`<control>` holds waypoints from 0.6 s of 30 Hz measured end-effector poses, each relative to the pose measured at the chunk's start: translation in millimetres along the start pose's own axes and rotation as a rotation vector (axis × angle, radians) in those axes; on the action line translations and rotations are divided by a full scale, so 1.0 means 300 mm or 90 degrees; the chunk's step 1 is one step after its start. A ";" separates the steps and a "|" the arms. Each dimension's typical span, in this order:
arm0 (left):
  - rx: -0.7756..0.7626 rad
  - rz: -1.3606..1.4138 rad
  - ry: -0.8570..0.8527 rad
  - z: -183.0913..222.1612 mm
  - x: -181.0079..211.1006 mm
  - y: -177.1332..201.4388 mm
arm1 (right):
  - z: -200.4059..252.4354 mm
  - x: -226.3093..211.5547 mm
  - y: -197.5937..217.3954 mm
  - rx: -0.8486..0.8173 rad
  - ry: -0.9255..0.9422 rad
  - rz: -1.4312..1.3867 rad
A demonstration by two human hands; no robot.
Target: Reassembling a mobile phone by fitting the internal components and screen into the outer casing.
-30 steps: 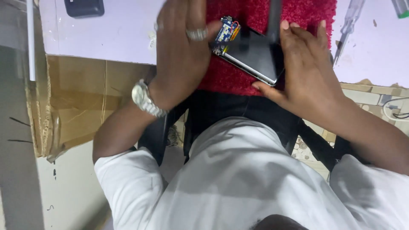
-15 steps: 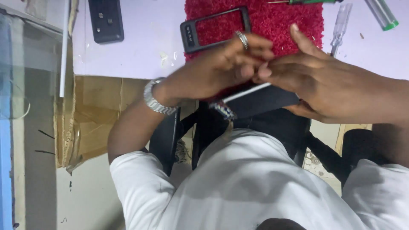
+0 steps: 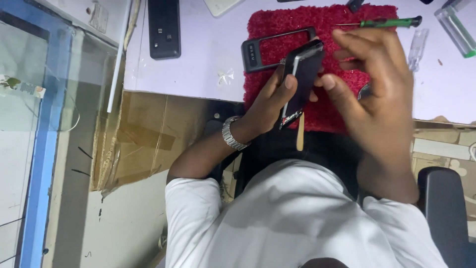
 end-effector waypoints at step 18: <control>0.003 -0.465 -0.290 0.075 0.022 -0.074 | 0.160 -0.034 -0.068 0.120 -0.150 -0.256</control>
Point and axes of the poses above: each hand's wrist, its own z-axis away from the middle knuckle, its own y-axis out of the back of the hand, x = y × z, the point moved 3 cm from there along -z, towards the middle knuckle, and after that the axes turned 3 degrees about z, right-handed, at the moved point
